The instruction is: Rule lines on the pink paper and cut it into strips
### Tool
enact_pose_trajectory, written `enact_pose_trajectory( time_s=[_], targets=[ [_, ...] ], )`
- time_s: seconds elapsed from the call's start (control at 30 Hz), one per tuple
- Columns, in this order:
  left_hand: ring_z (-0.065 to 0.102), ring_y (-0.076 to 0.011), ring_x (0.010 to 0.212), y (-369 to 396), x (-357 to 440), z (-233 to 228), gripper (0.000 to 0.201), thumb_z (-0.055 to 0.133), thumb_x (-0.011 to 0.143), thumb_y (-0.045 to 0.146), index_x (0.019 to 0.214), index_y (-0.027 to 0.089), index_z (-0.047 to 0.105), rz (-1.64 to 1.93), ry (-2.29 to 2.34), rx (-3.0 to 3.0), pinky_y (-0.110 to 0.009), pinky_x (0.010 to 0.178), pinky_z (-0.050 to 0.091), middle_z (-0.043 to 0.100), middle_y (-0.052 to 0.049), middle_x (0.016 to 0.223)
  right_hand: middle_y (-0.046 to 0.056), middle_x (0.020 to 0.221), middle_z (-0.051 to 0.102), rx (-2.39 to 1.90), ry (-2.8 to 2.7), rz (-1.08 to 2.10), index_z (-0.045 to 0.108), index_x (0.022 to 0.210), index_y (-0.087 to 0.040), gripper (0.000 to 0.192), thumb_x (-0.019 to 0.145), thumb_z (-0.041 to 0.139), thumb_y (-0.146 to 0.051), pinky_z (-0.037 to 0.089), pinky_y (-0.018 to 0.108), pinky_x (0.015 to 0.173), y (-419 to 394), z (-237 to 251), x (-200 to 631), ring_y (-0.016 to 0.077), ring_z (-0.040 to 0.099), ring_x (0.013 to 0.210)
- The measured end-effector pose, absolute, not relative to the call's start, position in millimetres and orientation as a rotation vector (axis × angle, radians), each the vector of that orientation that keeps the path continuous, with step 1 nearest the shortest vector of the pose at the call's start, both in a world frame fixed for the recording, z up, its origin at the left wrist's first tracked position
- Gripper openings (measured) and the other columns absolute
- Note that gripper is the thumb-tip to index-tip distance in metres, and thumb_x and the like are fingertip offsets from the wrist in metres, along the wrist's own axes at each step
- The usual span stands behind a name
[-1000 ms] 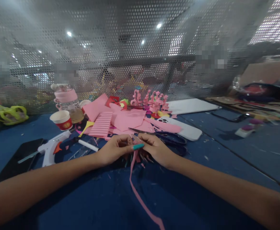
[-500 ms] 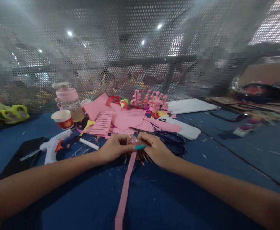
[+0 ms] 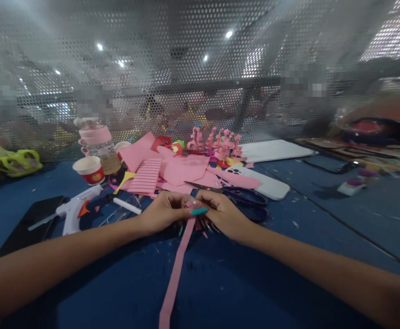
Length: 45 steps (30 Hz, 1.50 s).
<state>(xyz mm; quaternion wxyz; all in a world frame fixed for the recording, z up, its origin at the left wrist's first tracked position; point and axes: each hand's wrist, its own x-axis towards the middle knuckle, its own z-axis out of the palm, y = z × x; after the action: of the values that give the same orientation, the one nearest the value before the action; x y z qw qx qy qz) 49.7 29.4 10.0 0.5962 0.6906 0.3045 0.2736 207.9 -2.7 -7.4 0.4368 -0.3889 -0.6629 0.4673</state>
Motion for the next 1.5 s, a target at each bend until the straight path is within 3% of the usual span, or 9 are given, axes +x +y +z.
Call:
enact_pose_trajectory(
  time_s=[0.2,0.33,0.5,0.83,1.03,1.2,1.37,1.5],
  targets=[
    [0.042,-0.0041,0.044,31.1,48.1,6.8,0.035,0.074,0.063,0.044,0.059,0.013,0.057,0.666,0.672,1.63,-0.017,0.043,0.032,0.053,0.005,0.05,-0.006,0.045,0.051,-0.966,-1.621,1.171,0.046,0.062,-0.02,0.029,0.077,0.058,-0.043,0.035,0.02,0.035,-2.5,-8.2,207.5,0.0082,0.046,0.036],
    [0.042,-0.0042,0.04,33.3,46.5,4.2,0.041,0.076,0.06,0.043,0.052,0.014,0.049,0.668,0.719,1.63,-0.016,0.041,0.03,0.05,0.006,0.044,-0.006,0.043,0.051,-0.932,-1.541,1.295,0.045,0.067,-0.022,0.038,0.079,0.05,-0.058,0.033,0.02,0.031,-2.4,-8.2,207.3,0.008,0.042,0.031],
    [0.044,-0.0046,0.04,34.0,47.1,4.1,0.043,0.079,0.055,0.045,0.053,0.014,0.049,0.664,0.747,1.588,-0.016,0.04,0.032,0.052,0.005,0.044,-0.004,0.046,0.054,-0.882,-1.509,1.369,0.045,0.068,-0.021,0.047,0.077,0.046,-0.067,0.035,0.021,0.033,-1.7,-8.5,208.9,0.0087,0.045,0.033],
    [0.045,-0.0038,0.04,31.8,48.5,9.6,0.036,0.082,0.051,0.037,0.052,0.012,0.057,0.588,0.731,1.566,-0.016,0.041,0.032,0.055,0.005,0.044,-0.008,0.048,0.049,-0.789,-1.479,1.495,0.046,0.061,-0.019,0.045,0.063,0.068,-0.059,0.039,0.019,0.035,-3.5,-0.8,208.4,0.0058,0.043,0.036],
    [0.045,-0.0041,0.04,30.9,48.5,9.9,0.034,0.08,0.055,0.036,0.051,0.013,0.056,0.596,0.729,1.582,-0.017,0.042,0.033,0.055,0.005,0.045,-0.004,0.053,0.055,-0.852,-1.513,1.407,0.05,0.065,-0.019,0.041,0.066,0.067,-0.056,0.041,0.021,0.039,-2.8,-6.1,208.8,0.0091,0.05,0.044],
    [0.041,-0.0028,0.04,31.6,48.7,9.3,0.037,0.08,0.055,0.038,0.051,0.013,0.054,0.617,0.695,1.577,-0.016,0.042,0.032,0.052,0.006,0.045,-0.005,0.049,0.052,-0.881,-1.592,1.328,0.048,0.065,-0.02,0.035,0.074,0.062,-0.051,0.038,0.022,0.039,-2.6,-9.4,210.2,0.0087,0.046,0.039],
    [0.043,-0.0039,0.039,32.6,49.6,9.3,0.032,0.081,0.052,0.036,0.064,0.012,0.063,0.563,0.695,1.526,-0.016,0.04,0.033,0.052,0.007,0.045,-0.006,0.05,0.049,-0.85,-1.631,1.316,0.047,0.066,-0.02,0.034,0.076,0.059,-0.05,0.034,0.021,0.037,-3.3,-8.1,210.3,0.0077,0.042,0.038],
    [0.043,-0.0037,0.041,32.1,49.9,10.4,0.032,0.082,0.052,0.035,0.061,0.012,0.061,0.557,0.699,1.514,-0.016,0.04,0.033,0.053,0.007,0.046,-0.005,0.05,0.049,-0.847,-1.67,1.292,0.047,0.065,-0.02,0.033,0.076,0.057,-0.049,0.036,0.022,0.041,-2.6,-7.3,210.3,0.0094,0.045,0.042]
  ],
)
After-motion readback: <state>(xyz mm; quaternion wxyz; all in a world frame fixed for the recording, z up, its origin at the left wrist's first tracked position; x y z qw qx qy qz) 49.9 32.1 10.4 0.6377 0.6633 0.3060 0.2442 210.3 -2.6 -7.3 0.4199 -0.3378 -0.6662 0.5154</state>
